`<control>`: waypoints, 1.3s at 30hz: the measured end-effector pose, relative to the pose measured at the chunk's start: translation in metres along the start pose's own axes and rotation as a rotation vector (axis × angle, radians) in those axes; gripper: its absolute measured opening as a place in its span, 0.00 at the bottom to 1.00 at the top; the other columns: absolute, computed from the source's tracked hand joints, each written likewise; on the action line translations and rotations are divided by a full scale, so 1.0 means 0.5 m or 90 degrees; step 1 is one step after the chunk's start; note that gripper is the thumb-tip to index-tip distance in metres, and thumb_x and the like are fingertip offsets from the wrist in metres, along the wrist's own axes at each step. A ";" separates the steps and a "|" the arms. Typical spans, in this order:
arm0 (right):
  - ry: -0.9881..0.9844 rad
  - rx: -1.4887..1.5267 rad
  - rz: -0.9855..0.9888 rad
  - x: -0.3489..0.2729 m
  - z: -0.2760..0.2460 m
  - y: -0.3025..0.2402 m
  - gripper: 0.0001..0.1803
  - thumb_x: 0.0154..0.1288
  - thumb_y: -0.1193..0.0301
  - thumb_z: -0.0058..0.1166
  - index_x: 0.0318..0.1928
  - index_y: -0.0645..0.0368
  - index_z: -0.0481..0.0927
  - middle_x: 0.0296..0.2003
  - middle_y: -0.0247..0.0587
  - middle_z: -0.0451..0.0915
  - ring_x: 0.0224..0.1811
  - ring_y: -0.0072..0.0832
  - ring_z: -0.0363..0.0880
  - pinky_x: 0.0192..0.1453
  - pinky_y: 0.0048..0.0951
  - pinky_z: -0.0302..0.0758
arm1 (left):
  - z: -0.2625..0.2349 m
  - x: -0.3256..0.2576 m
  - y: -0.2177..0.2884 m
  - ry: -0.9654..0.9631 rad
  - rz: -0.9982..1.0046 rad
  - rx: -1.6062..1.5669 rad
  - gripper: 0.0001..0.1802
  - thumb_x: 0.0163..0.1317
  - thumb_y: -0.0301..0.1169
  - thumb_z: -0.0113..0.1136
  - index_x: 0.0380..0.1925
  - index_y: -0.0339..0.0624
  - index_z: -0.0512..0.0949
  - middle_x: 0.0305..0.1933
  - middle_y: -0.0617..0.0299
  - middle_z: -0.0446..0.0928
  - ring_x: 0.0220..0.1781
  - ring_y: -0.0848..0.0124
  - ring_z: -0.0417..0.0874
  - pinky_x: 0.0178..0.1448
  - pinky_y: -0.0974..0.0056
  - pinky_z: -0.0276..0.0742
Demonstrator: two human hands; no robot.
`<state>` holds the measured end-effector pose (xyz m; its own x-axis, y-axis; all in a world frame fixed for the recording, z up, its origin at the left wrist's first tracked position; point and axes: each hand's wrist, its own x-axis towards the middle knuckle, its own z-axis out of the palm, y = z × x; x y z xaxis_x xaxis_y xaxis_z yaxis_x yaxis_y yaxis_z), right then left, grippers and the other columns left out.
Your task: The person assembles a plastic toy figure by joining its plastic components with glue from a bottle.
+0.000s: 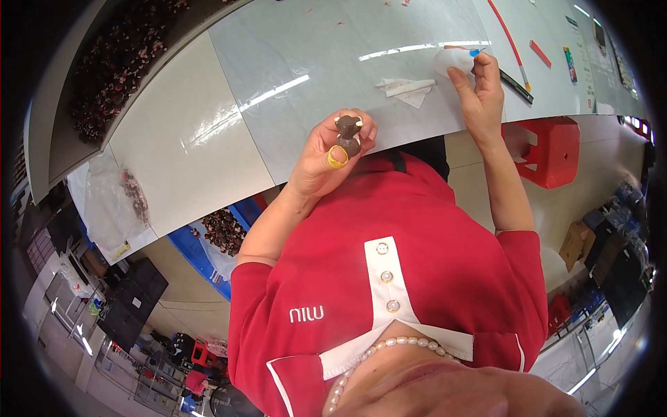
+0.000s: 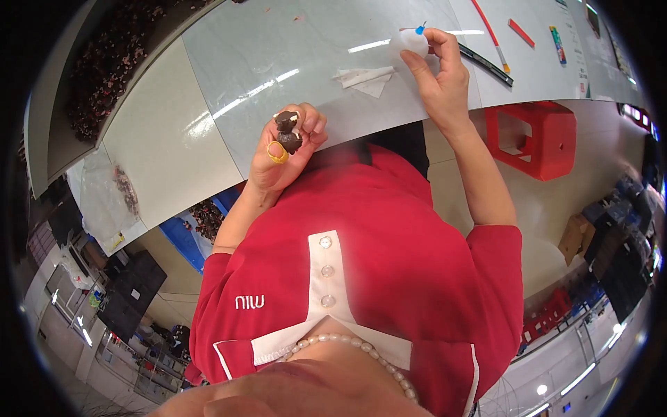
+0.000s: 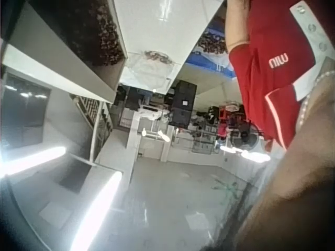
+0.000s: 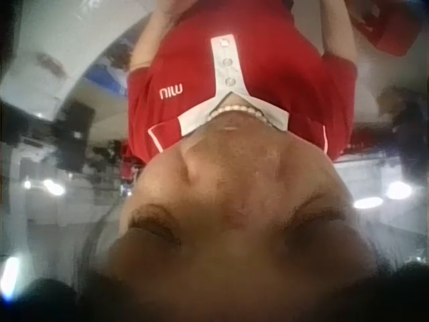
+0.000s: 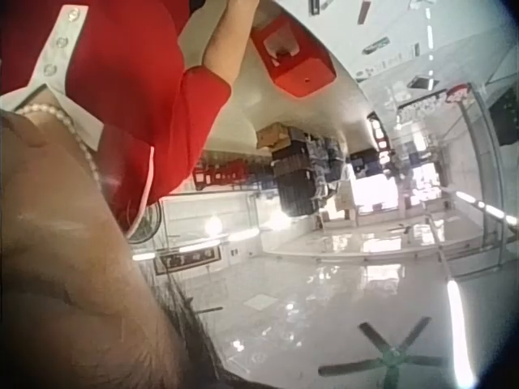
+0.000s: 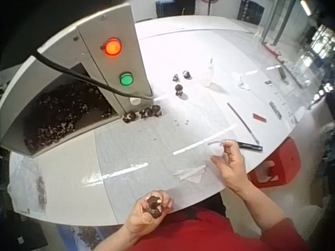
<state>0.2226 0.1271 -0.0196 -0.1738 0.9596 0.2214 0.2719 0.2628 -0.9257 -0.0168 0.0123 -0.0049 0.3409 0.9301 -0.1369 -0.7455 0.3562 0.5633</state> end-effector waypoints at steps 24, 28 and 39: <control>-0.221 0.249 -0.087 -0.091 0.116 -0.150 0.18 0.51 0.77 0.66 0.43 0.61 0.77 0.39 0.41 0.79 0.40 0.29 0.78 0.45 0.26 0.75 | 0.022 0.001 0.005 0.048 0.059 0.069 0.27 0.42 0.37 0.77 0.39 0.45 0.71 0.43 0.66 0.67 0.45 0.73 0.69 0.50 0.68 0.66; -0.203 0.260 -0.118 -0.093 0.124 -0.153 0.16 0.51 0.79 0.65 0.41 0.62 0.77 0.38 0.41 0.79 0.41 0.30 0.79 0.45 0.27 0.76 | 0.021 -0.002 0.003 0.040 0.080 0.074 0.28 0.42 0.35 0.77 0.41 0.45 0.71 0.44 0.66 0.67 0.46 0.74 0.69 0.50 0.69 0.66; -0.162 0.267 -0.062 -0.104 0.128 -0.167 0.15 0.51 0.81 0.64 0.41 0.61 0.77 0.37 0.41 0.78 0.39 0.29 0.78 0.44 0.27 0.76 | 0.023 0.002 0.003 0.017 0.095 0.087 0.29 0.42 0.35 0.77 0.43 0.45 0.71 0.44 0.66 0.67 0.47 0.74 0.69 0.50 0.69 0.67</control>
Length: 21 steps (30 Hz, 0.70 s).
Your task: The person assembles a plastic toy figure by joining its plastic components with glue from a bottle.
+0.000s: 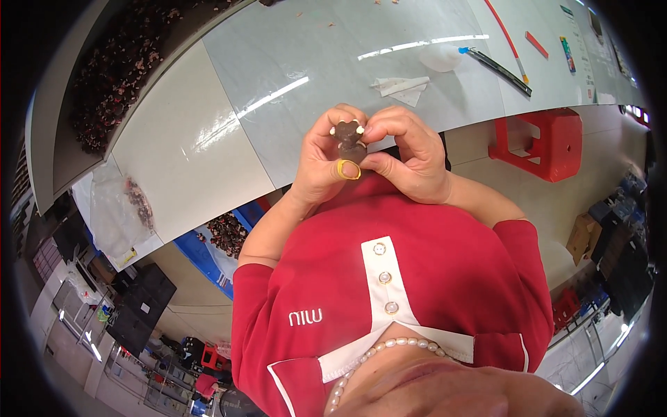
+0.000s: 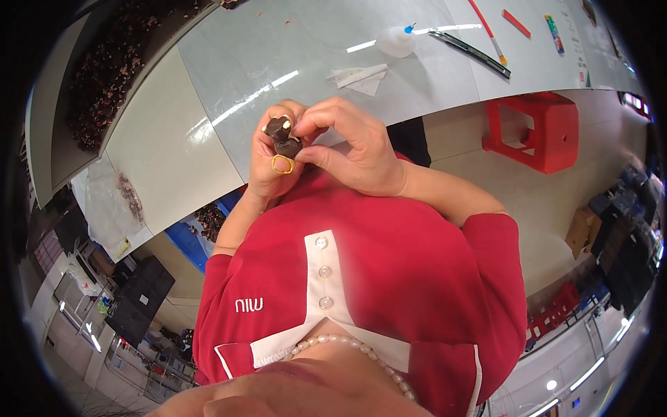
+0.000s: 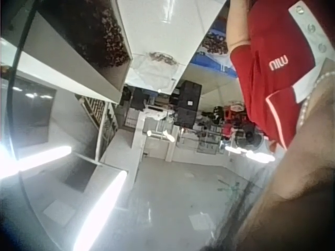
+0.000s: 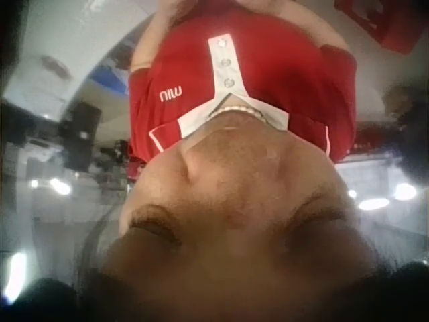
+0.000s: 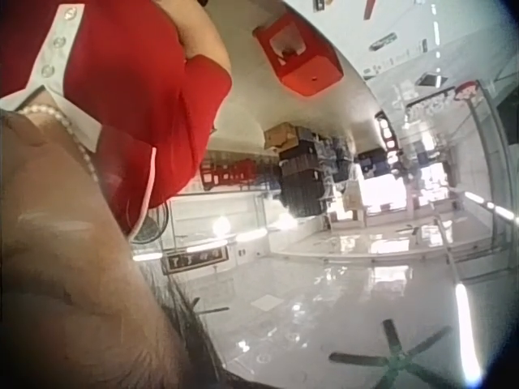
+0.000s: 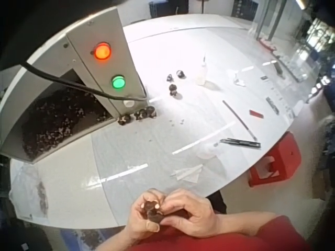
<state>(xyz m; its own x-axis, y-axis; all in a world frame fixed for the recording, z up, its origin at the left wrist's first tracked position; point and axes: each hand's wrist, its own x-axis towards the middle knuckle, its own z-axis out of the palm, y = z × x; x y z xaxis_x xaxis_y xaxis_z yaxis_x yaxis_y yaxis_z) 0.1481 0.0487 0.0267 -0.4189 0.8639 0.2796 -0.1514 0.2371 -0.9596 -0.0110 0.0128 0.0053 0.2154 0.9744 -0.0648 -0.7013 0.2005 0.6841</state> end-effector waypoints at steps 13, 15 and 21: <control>-0.079 -0.228 -0.128 0.022 0.003 -0.023 0.15 0.49 0.70 0.68 0.37 0.56 0.77 0.35 0.31 0.77 0.39 0.32 0.69 0.42 0.30 0.69 | -0.016 -0.016 -0.005 -0.045 0.017 -0.053 0.29 0.43 0.34 0.77 0.42 0.45 0.70 0.46 0.64 0.66 0.50 0.73 0.69 0.53 0.68 0.67; -0.088 -0.229 -0.126 0.023 0.008 -0.025 0.15 0.49 0.70 0.68 0.37 0.56 0.77 0.35 0.31 0.77 0.39 0.32 0.69 0.42 0.30 0.69 | -0.019 -0.020 -0.005 -0.046 0.025 -0.057 0.28 0.43 0.34 0.77 0.42 0.45 0.70 0.46 0.65 0.66 0.50 0.73 0.69 0.52 0.68 0.66; -0.110 -0.236 -0.129 0.027 0.015 -0.030 0.15 0.49 0.71 0.69 0.36 0.56 0.77 0.34 0.31 0.77 0.38 0.32 0.69 0.42 0.29 0.68 | -0.023 -0.025 -0.001 -0.062 0.042 -0.057 0.27 0.44 0.33 0.76 0.41 0.45 0.70 0.45 0.65 0.66 0.49 0.74 0.69 0.52 0.69 0.66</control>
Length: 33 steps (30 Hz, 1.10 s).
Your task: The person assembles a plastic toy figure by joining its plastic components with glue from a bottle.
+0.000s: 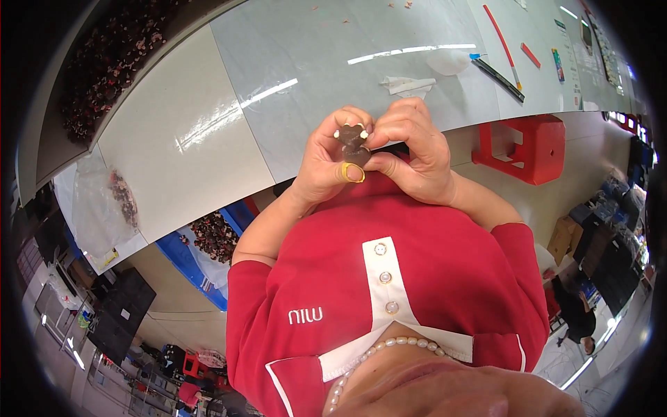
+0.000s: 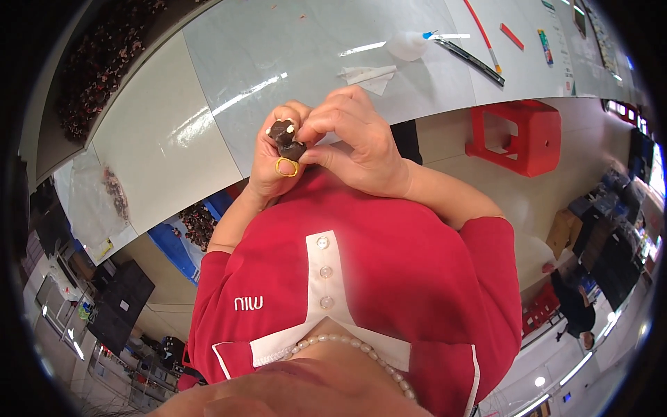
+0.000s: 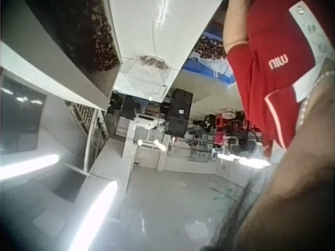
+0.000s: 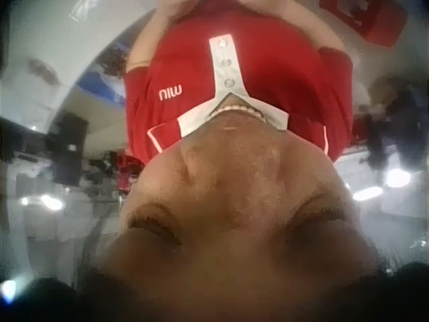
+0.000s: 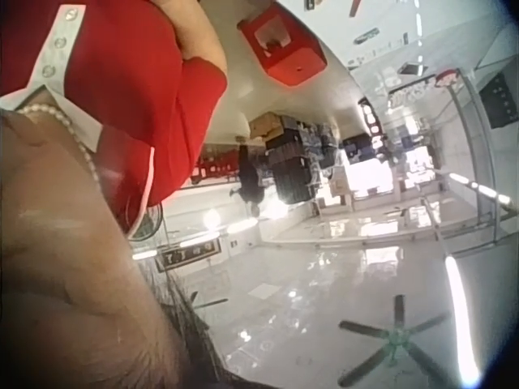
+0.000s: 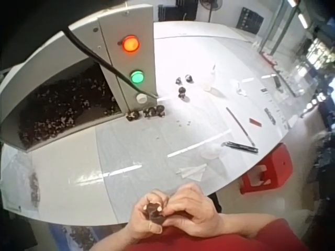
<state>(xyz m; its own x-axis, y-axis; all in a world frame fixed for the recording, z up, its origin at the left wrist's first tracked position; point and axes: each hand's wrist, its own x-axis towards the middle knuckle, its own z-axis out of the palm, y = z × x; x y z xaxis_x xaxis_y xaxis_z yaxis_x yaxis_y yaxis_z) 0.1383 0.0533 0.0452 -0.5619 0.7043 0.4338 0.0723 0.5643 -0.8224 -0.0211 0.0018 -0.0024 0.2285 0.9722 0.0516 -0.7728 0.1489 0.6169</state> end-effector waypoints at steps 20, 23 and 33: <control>-0.002 0.027 0.044 0.000 -0.001 0.002 0.17 0.43 0.78 0.67 0.35 0.55 0.77 0.32 0.30 0.77 0.38 0.33 0.70 0.46 0.32 0.67 | -0.002 -0.001 -0.003 0.021 -0.027 0.013 0.27 0.45 0.33 0.75 0.43 0.47 0.71 0.45 0.66 0.67 0.49 0.75 0.69 0.51 0.69 0.67; -0.002 0.029 0.046 -0.003 -0.005 0.007 0.16 0.43 0.78 0.67 0.35 0.55 0.77 0.32 0.30 0.77 0.38 0.32 0.70 0.46 0.32 0.67 | -0.005 0.000 -0.004 0.017 -0.034 0.022 0.27 0.45 0.33 0.75 0.43 0.47 0.71 0.45 0.66 0.67 0.49 0.75 0.69 0.51 0.69 0.67; 0.006 0.039 0.041 -0.010 -0.016 0.020 0.16 0.44 0.78 0.66 0.35 0.55 0.76 0.32 0.30 0.77 0.37 0.32 0.71 0.46 0.31 0.67 | 0.009 0.009 -0.005 0.045 -0.051 0.042 0.25 0.45 0.32 0.74 0.41 0.45 0.71 0.45 0.66 0.67 0.47 0.76 0.69 0.50 0.69 0.67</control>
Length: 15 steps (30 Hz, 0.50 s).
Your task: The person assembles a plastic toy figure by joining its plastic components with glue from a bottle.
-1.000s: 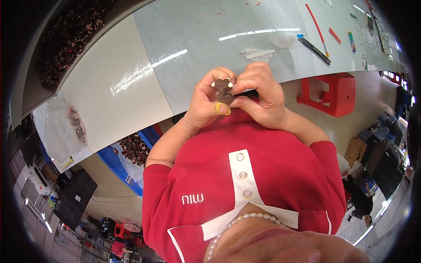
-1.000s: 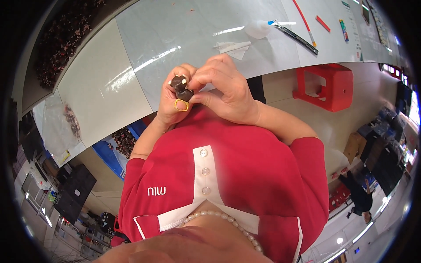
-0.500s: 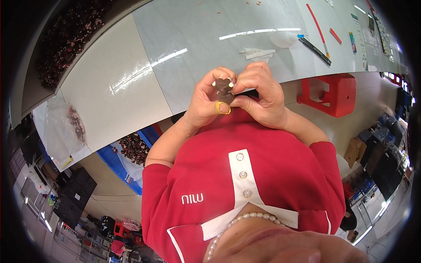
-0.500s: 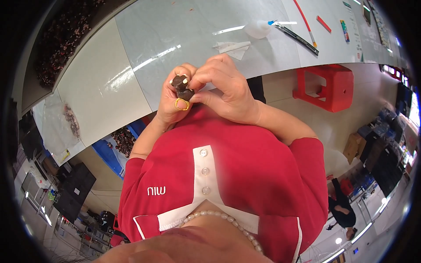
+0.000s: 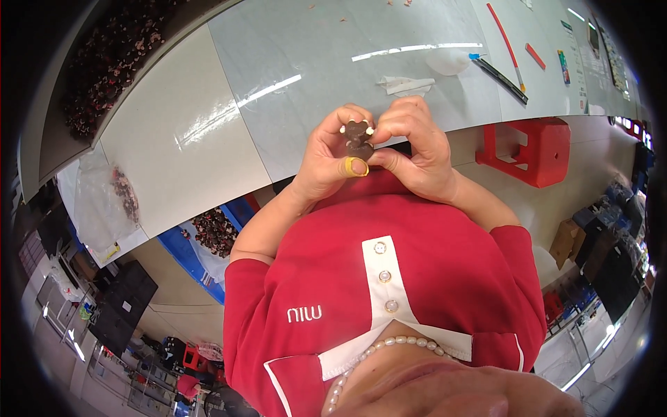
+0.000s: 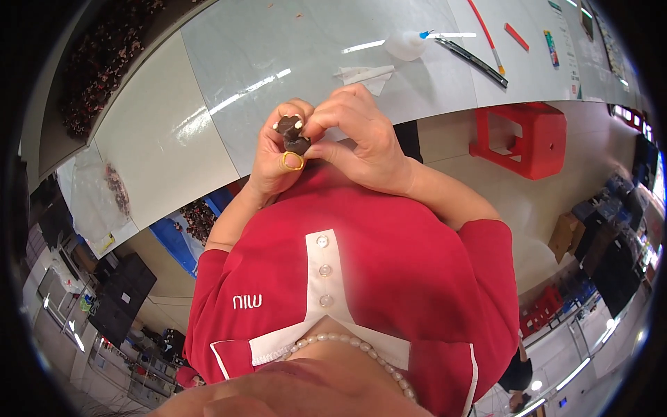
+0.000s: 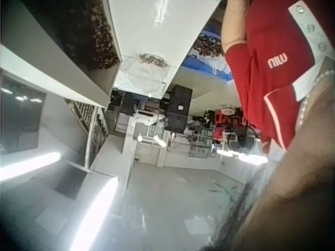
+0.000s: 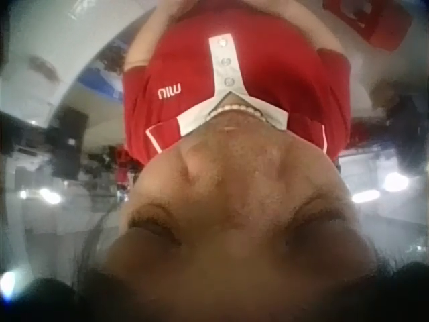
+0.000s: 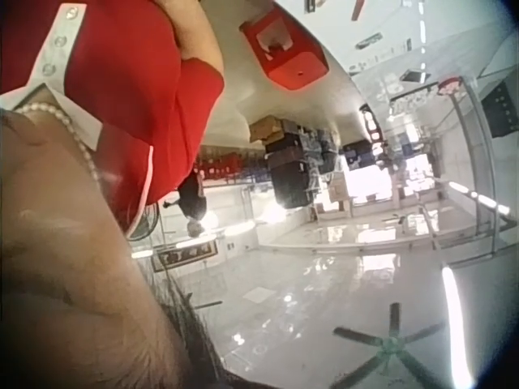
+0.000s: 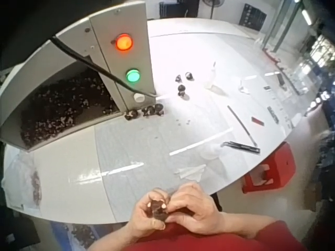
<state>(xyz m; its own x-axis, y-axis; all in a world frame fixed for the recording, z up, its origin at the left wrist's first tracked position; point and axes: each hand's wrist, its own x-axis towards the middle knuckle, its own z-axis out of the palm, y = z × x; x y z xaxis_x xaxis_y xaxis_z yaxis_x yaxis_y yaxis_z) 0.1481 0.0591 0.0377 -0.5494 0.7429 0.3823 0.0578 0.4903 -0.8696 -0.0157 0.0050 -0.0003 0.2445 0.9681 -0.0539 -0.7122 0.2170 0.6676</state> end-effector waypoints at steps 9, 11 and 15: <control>0.026 0.071 0.049 -0.020 -0.002 0.025 0.15 0.46 0.79 0.65 0.36 0.55 0.77 0.34 0.31 0.77 0.41 0.32 0.69 0.49 0.32 0.67 | 0.019 0.006 -0.001 0.067 0.002 0.080 0.30 0.44 0.36 0.76 0.44 0.45 0.69 0.45 0.64 0.66 0.45 0.74 0.68 0.50 0.69 0.65; 0.025 0.080 0.053 -0.022 -0.002 0.029 0.14 0.46 0.79 0.64 0.36 0.55 0.77 0.34 0.31 0.77 0.41 0.32 0.69 0.49 0.32 0.67 | 0.017 0.006 -0.002 0.061 0.021 0.111 0.29 0.44 0.35 0.76 0.44 0.45 0.69 0.45 0.64 0.66 0.46 0.74 0.68 0.50 0.70 0.65; 0.025 0.084 0.062 -0.026 -0.001 0.031 0.14 0.46 0.79 0.64 0.36 0.55 0.77 0.34 0.31 0.76 0.41 0.32 0.69 0.50 0.32 0.67 | 0.017 0.007 -0.003 0.051 0.026 0.122 0.29 0.44 0.35 0.76 0.43 0.45 0.69 0.45 0.64 0.66 0.47 0.74 0.68 0.50 0.70 0.65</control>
<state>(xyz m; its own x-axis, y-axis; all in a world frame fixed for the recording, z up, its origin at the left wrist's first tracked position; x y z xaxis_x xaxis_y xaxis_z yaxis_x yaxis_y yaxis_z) 0.1568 0.0574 0.0195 -0.5138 0.8025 0.3033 -0.0021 0.3524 -0.9358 -0.0081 0.0072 0.0051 0.1585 0.9843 -0.0775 -0.5803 0.1564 0.7993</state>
